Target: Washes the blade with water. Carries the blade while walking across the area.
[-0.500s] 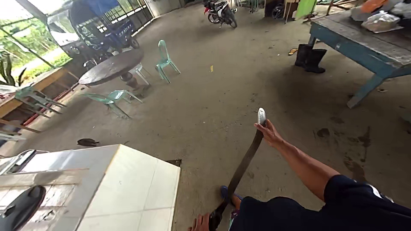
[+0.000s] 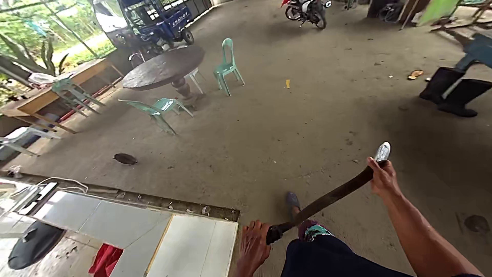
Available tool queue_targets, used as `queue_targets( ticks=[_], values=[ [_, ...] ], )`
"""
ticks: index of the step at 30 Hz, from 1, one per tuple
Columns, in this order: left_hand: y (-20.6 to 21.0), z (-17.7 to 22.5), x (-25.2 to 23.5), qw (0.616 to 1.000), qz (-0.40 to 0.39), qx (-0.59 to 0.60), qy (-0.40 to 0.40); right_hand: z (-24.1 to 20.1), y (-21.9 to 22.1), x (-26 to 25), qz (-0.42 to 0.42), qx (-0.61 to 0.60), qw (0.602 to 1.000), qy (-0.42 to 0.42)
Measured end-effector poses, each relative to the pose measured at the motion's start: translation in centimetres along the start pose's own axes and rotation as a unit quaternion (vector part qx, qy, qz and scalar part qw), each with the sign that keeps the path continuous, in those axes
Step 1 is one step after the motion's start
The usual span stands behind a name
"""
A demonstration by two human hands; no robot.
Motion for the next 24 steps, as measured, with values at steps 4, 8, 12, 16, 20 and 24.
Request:
queue_targets(
  ticks=[4,8,12,16,20,24],
  values=[
    [-2.4,-7.0,-8.0,0.999,0.003,0.024,-0.036,4.6,11.8,-7.9,-0.053,0.002,0.998,0.015],
    [-5.3,-14.2,-12.8,0.99,0.018,0.056,-0.129,8.3,28.3,-14.3,-0.155,-0.013,0.987,0.05],
    [-6.3,-19.8,-15.7,0.965,0.067,0.089,-0.236,13.4,44.3,-15.9,-0.243,0.017,0.964,0.108],
    [-7.0,-25.2,-18.8,0.946,0.0,0.145,-0.29,20.8,55.9,-15.8,-0.284,0.056,0.944,0.159],
    [-7.5,-33.0,-21.8,0.931,-0.025,0.198,-0.305,26.1,65.7,-16.1,-0.325,0.055,0.928,0.173],
    [-8.4,-43.3,-27.0,0.939,-0.01,0.206,-0.276,29.5,74.3,-17.7,-0.327,0.025,0.932,0.156]
  ],
)
Point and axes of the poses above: each hand's wrist, its own x-axis away from the middle knuckle, its own y-axis out of the palm, z = x × y, the point moved 4 cm from there along -x, towards the middle knuckle, and after that the axes turned 15 degrees about -x, right-handed, at the moved point
